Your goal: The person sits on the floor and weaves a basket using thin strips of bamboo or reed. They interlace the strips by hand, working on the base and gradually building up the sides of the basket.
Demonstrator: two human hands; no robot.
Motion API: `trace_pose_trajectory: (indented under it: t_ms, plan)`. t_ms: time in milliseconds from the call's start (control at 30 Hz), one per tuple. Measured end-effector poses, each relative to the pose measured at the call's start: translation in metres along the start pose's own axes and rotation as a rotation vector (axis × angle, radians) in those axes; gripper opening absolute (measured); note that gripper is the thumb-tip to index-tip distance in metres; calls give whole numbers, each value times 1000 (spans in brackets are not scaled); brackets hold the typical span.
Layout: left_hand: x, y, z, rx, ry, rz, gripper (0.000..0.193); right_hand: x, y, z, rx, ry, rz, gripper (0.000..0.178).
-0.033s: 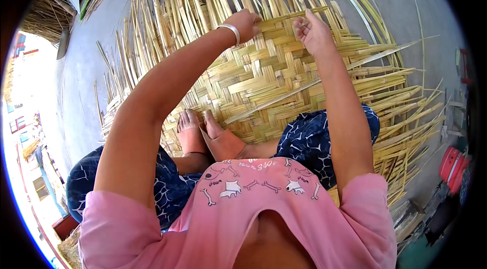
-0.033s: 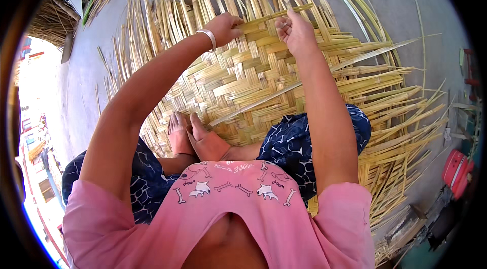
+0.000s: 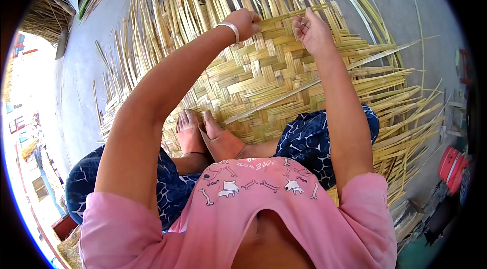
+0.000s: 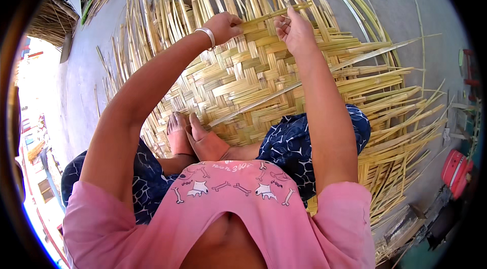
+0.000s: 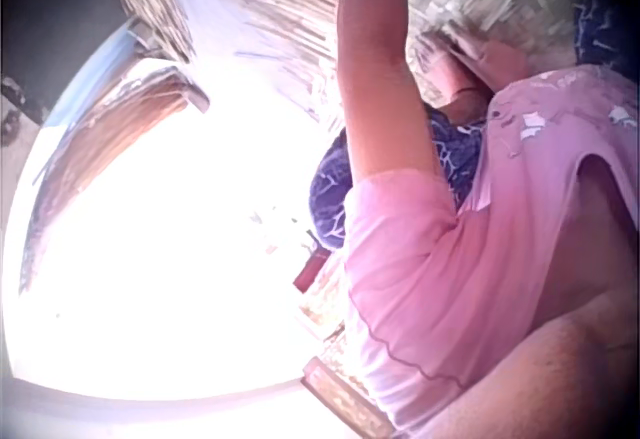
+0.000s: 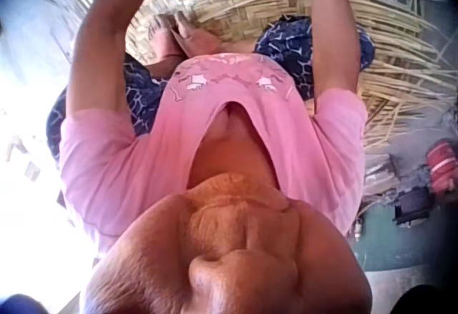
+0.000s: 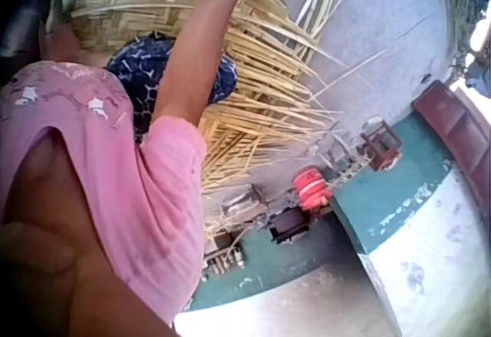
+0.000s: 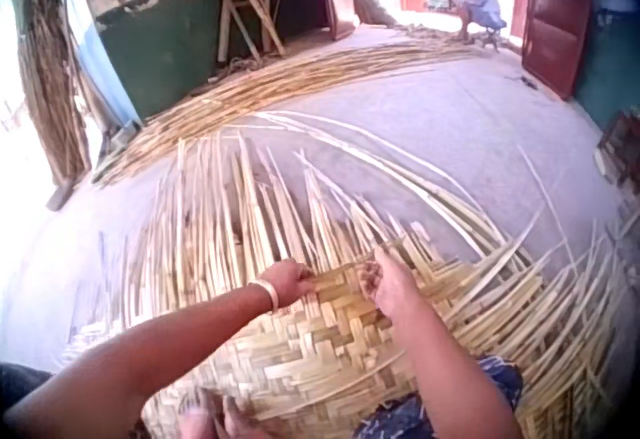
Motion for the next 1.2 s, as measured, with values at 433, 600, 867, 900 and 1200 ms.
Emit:
trace_pose_trajectory:
  t_ms: [433, 600, 867, 900, 1200]
  plan:
    - [39, 11, -16, -558, 215, -377, 28, 27, -105, 56, 147, 413, -1396, 44]
    - [66, -11, -14, -637, 418, -842, 29, 21, -103, 84, 100, 274, -1508, 43]
    - [57, -10, -1, -620, 232, -536, 25, 10, -81, 63, 384, 119, -578, 31]
    - [46, -5, -7, -584, 207, -466, 25, 13, -84, 55, 416, 113, -562, 33]
    - [50, -12, 3, -331, 109, -692, 25, 16, -52, 43, 219, 197, -323, 27]
Point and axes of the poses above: each hand's wrist, its own z-axis towards the middle knuckle, its own y-axis out of the back of the hand, x = y × z, the point moved 8 cm from there along z, towards the middle knuckle, and after that the axes turned 6 degrees about -z, right-handed, at the moved point
